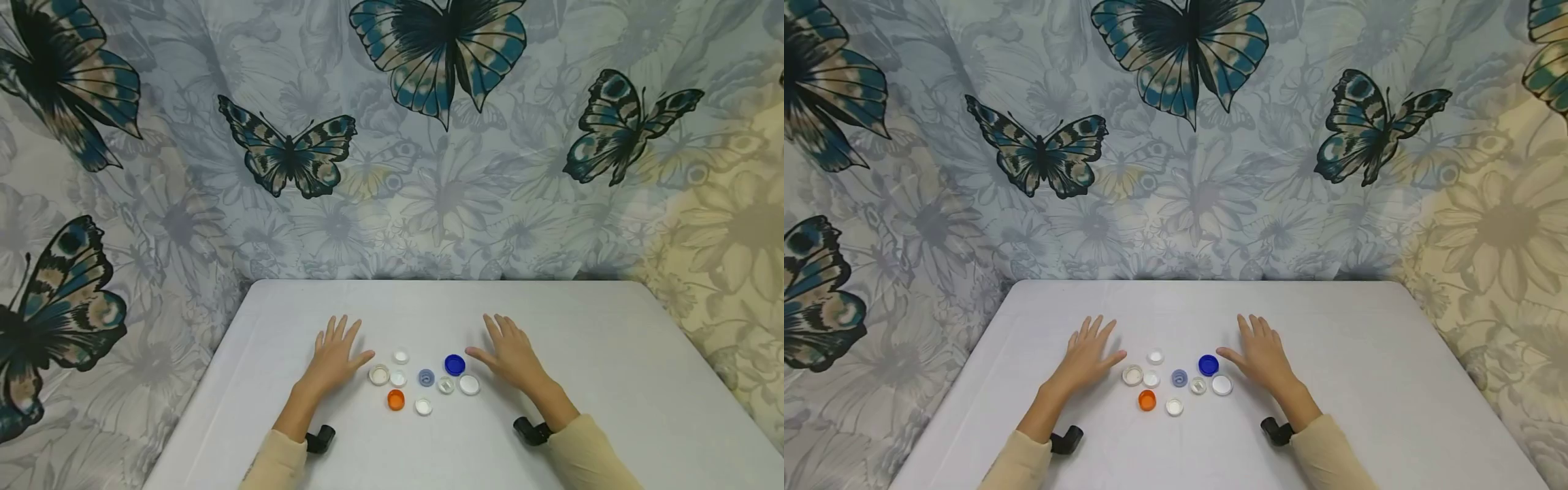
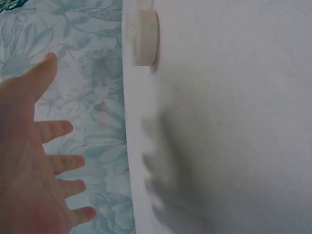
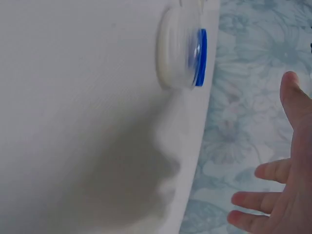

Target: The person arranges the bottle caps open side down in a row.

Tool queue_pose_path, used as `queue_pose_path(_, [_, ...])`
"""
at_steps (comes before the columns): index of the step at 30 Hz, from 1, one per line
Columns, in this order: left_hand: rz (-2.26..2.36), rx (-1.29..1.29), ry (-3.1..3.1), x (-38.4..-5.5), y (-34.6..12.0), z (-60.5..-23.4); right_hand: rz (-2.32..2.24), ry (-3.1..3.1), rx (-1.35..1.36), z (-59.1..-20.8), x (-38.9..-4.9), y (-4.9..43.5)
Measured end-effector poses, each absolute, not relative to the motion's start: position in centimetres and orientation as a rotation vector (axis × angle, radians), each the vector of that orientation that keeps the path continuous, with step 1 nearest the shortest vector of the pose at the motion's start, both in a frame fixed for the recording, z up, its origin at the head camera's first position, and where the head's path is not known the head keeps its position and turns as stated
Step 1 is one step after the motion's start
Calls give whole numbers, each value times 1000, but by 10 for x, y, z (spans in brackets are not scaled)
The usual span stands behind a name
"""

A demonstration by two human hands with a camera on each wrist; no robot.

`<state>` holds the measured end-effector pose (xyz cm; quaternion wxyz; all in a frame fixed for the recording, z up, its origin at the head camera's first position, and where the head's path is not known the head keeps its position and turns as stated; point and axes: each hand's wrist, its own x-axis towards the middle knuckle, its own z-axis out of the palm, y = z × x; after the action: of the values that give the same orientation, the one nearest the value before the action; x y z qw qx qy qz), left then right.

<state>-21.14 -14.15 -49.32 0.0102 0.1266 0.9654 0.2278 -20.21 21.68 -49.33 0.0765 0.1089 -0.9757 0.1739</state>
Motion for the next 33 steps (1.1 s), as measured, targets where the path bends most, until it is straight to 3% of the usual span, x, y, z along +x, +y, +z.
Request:
queue_pose_path(17, [981,486,2746,-205,-152,-490,646,-2947,527,-480,-206,160])
queue_pose_path(33, [948,542,2696,-195,-147,-500,732,-3003,741,-481,-198,105])
